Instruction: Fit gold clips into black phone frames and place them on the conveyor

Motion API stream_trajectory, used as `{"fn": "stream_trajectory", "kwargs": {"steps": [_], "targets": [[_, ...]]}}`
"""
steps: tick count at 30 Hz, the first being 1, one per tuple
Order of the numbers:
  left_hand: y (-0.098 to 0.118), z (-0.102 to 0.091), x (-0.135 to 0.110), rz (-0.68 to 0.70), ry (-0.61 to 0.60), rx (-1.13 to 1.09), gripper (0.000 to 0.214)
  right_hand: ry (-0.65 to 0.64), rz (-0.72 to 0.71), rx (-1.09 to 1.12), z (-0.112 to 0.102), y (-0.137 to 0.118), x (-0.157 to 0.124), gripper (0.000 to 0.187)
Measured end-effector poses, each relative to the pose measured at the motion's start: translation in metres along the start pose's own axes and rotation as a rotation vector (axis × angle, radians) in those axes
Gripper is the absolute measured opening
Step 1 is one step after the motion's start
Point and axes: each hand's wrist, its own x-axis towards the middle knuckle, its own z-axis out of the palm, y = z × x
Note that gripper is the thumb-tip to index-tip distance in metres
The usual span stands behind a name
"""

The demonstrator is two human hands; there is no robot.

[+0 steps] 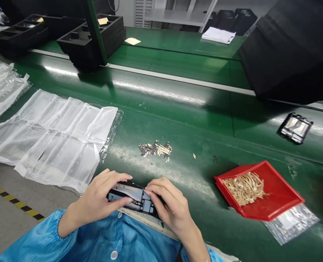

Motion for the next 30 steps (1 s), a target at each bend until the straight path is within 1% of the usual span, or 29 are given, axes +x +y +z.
{"fn": "stream_trajectory", "kwargs": {"steps": [2, 3, 4, 7, 10, 12, 14, 16, 18, 20, 23, 24, 26, 27, 28, 29, 30], "targets": [[-0.003, 0.008, 0.001, -0.023, 0.144, -0.033, 0.021, -0.014, -0.025, 0.03, 0.0, 0.001, -0.001, 0.029], [-0.004, 0.012, 0.001, -0.035, 0.204, -0.057, 0.014, -0.025, -0.026, 0.038, 0.0, 0.001, -0.002, 0.03], [-0.005, 0.016, 0.001, -0.046, 0.252, -0.079, 0.013, -0.034, -0.022, 0.04, 0.0, 0.001, -0.003, 0.03], [-0.006, 0.024, 0.0, -0.045, 0.358, -0.098, 0.023, -0.036, 0.013, 0.037, 0.002, -0.002, -0.006, 0.03], [-0.008, 0.03, -0.002, 0.002, 0.455, -0.093, 0.03, -0.005, 0.055, 0.058, 0.006, -0.007, -0.008, 0.028], [-0.01, 0.034, -0.004, 0.057, 0.521, -0.084, 0.031, 0.016, 0.112, 0.113, 0.01, -0.008, -0.008, 0.024], [-0.012, 0.037, -0.006, 0.117, 0.562, -0.06, 0.03, 0.04, 0.203, 0.195, 0.015, -0.008, -0.009, 0.019], [-0.014, 0.039, -0.009, 0.166, 0.571, -0.008, 0.029, 0.076, 0.283, 0.256, 0.02, -0.006, -0.012, 0.015], [-0.016, 0.04, -0.012, 0.21, 0.559, 0.052, 0.032, 0.092, 0.303, 0.261, 0.023, -0.004, -0.015, 0.013], [-0.017, 0.041, -0.014, 0.233, 0.542, 0.083, 0.032, 0.037, 0.269, 0.222, 0.024, -0.002, -0.02, 0.02], [-0.019, 0.046, -0.018, 0.244, 0.53, 0.086, 0.029, -0.115, 0.194, 0.167, 0.022, 0.001, -0.025, 0.036], [-0.019, 0.047, -0.019, 0.249, 0.536, 0.091, 0.028, -0.14, 0.174, 0.153, 0.022, 0.002, -0.026, 0.037], [-0.019, 0.047, -0.021, 0.264, 0.548, 0.097, 0.029, -0.139, 0.125, 0.126, 0.021, 0.004, -0.026, 0.034], [-0.018, 0.043, -0.021, 0.271, 0.528, 0.073, 0.03, -0.132, 0.089, 0.114, 0.02, 0.004, -0.025, 0.032], [-0.017, 0.038, -0.021, 0.263, 0.478, 0.02, 0.03, -0.125, 0.041, 0.102, 0.018, 0.005, -0.023, 0.031], [-0.016, 0.03, -0.019, 0.236, 0.41, -0.056, 0.031, -0.119, -0.021, 0.085, 0.015, 0.005, -0.021, 0.029], [-0.015, 0.02, -0.016, 0.179, 0.339, -0.142, 0.033, -0.113, -0.096, 0.056, 0.011, 0.005, -0.018, 0.028]]}}
